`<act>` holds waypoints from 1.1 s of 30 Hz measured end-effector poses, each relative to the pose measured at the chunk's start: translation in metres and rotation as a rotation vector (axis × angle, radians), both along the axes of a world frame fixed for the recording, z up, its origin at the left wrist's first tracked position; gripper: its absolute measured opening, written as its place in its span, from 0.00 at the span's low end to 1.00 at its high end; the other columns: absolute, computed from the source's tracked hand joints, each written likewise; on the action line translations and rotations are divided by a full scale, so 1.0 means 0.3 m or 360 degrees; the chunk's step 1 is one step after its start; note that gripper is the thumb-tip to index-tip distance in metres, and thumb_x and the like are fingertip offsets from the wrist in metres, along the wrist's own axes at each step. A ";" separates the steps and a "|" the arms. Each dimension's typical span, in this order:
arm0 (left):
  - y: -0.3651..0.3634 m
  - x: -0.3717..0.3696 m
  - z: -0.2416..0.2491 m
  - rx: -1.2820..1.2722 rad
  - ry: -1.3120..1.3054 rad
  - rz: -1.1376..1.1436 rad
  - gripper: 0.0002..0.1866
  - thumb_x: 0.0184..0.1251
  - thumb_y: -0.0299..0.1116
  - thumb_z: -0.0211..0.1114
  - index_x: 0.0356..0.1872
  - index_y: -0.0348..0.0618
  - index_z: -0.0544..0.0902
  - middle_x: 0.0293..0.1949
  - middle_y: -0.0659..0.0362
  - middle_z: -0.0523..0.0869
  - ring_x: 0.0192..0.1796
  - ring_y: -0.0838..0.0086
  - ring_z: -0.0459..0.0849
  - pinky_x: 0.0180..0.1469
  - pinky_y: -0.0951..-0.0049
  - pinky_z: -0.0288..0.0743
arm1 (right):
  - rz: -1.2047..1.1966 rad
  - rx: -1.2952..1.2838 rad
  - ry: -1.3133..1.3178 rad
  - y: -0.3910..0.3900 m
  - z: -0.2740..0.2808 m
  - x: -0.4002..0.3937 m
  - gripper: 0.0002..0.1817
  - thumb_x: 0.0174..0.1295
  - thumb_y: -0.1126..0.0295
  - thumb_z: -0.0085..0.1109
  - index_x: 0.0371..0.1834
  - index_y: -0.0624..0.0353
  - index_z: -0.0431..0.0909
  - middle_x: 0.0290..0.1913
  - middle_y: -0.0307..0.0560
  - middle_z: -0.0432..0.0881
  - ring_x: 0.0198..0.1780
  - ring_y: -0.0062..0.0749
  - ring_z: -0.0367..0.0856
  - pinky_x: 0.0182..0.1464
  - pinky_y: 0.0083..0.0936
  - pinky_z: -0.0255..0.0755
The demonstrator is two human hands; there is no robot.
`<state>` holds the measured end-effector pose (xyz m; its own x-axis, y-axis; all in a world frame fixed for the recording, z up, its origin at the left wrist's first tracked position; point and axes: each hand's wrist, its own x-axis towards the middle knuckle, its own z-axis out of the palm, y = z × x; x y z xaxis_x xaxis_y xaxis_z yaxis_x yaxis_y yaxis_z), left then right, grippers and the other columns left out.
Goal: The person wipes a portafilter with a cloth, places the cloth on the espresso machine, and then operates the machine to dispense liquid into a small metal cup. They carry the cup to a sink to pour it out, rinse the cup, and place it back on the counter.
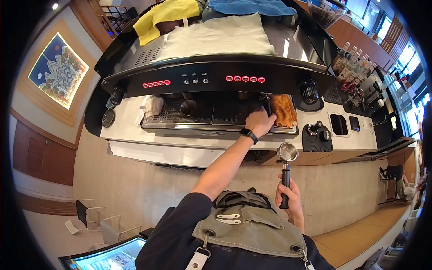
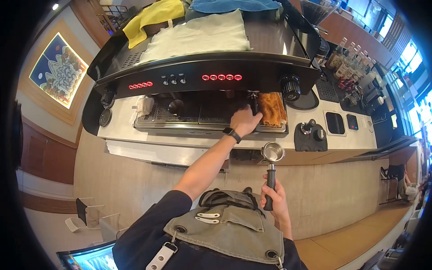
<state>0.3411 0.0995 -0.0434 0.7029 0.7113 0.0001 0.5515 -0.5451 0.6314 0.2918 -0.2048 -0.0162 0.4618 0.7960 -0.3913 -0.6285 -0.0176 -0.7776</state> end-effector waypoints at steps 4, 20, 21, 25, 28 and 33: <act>-0.029 -0.188 0.060 -0.0143 -0.0140 0.0030 0.28 0.65 0.53 0.65 0.43 0.30 0.83 0.35 0.35 0.89 0.42 0.40 0.89 0.48 0.47 0.83 | 0.0007 -0.0014 -0.0001 -0.007 0.014 -0.002 0.24 0.71 0.71 0.60 0.67 0.65 0.66 0.21 0.41 0.73 0.17 0.24 0.71 0.21 0.23 0.70; 0.385 -0.563 0.099 0.0389 0.0077 0.0235 0.28 0.66 0.51 0.70 0.44 0.27 0.88 0.33 0.34 0.88 0.43 0.40 0.90 0.49 0.49 0.83 | 0.0220 0.0105 -0.0099 0.125 -0.042 0.017 0.24 0.71 0.73 0.59 0.67 0.66 0.66 0.28 0.40 0.71 0.18 0.22 0.72 0.19 0.23 0.70; 0.392 -0.562 0.102 0.0361 0.0109 0.0232 0.28 0.67 0.51 0.69 0.48 0.28 0.88 0.36 0.32 0.89 0.44 0.40 0.90 0.50 0.49 0.84 | 0.0231 0.0141 -0.0108 0.141 -0.049 0.017 0.24 0.71 0.73 0.59 0.67 0.66 0.66 0.28 0.40 0.71 0.19 0.23 0.72 0.19 0.23 0.70; 0.406 -0.559 0.055 0.0542 0.0167 0.0233 0.23 0.68 0.50 0.69 0.36 0.34 0.87 0.34 0.38 0.90 0.39 0.41 0.90 0.46 0.47 0.84 | 0.0264 0.0157 -0.0115 0.209 -0.067 0.025 0.24 0.71 0.74 0.59 0.68 0.66 0.66 0.30 0.40 0.72 0.19 0.23 0.72 0.20 0.23 0.70; 0.388 -0.552 0.068 0.0522 0.0267 0.0261 0.24 0.69 0.51 0.68 0.36 0.34 0.88 0.33 0.40 0.90 0.39 0.41 0.90 0.45 0.47 0.84 | 0.0270 0.0164 -0.0124 0.270 -0.078 0.035 0.24 0.72 0.73 0.59 0.68 0.66 0.66 0.30 0.40 0.72 0.19 0.22 0.72 0.20 0.23 0.70; 0.354 -0.538 0.079 0.0672 0.0402 0.0239 0.24 0.69 0.52 0.69 0.31 0.37 0.89 0.33 0.42 0.90 0.39 0.44 0.91 0.41 0.47 0.85 | 0.0194 0.0139 -0.0030 0.385 -0.078 0.039 0.25 0.73 0.70 0.61 0.70 0.63 0.69 0.31 0.40 0.74 0.20 0.21 0.74 0.20 0.22 0.70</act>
